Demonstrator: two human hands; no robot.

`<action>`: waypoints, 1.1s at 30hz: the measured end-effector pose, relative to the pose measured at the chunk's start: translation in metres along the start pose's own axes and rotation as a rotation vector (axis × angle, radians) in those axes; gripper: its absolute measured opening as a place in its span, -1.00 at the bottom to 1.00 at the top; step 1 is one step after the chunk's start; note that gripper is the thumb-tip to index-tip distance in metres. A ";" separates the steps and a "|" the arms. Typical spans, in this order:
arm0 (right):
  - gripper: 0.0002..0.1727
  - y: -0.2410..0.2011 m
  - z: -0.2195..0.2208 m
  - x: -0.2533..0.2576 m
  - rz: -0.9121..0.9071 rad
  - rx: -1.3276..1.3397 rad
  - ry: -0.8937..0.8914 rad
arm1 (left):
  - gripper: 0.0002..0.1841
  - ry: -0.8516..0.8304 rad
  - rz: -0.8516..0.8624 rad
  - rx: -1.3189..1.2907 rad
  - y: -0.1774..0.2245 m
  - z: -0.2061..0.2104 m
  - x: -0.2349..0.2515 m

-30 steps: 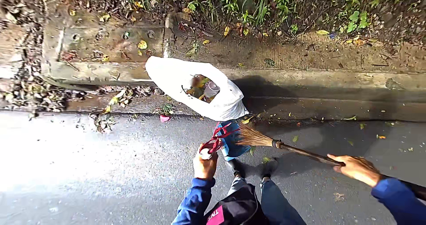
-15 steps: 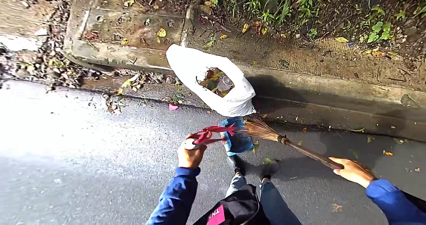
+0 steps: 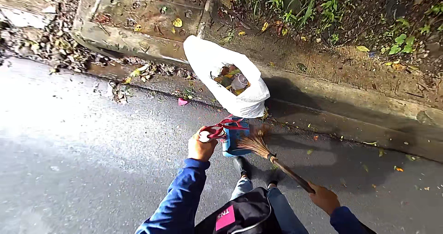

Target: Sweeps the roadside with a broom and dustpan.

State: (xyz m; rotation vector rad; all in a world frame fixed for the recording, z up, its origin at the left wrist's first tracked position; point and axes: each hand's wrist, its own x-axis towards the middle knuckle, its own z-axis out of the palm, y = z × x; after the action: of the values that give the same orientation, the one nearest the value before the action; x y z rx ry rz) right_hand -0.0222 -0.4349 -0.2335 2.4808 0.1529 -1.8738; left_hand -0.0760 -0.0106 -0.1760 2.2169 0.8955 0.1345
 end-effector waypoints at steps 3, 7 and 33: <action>-0.37 0.050 -0.025 -0.033 -0.041 0.151 0.071 | -0.67 0.009 -0.017 -0.021 -0.007 0.000 0.000; -0.37 0.064 -0.054 -0.046 0.080 0.134 0.257 | -0.65 0.023 -0.046 0.001 -0.023 -0.008 0.005; -0.35 0.011 -0.037 -0.004 -0.047 -0.039 0.117 | -0.68 0.010 -0.121 0.010 -0.007 0.001 -0.006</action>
State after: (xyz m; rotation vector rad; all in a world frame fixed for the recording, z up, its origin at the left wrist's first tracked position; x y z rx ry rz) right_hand 0.0127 -0.4431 -0.2197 2.5828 0.2494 -1.7246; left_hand -0.0837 -0.0120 -0.1804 2.1660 1.0348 0.0843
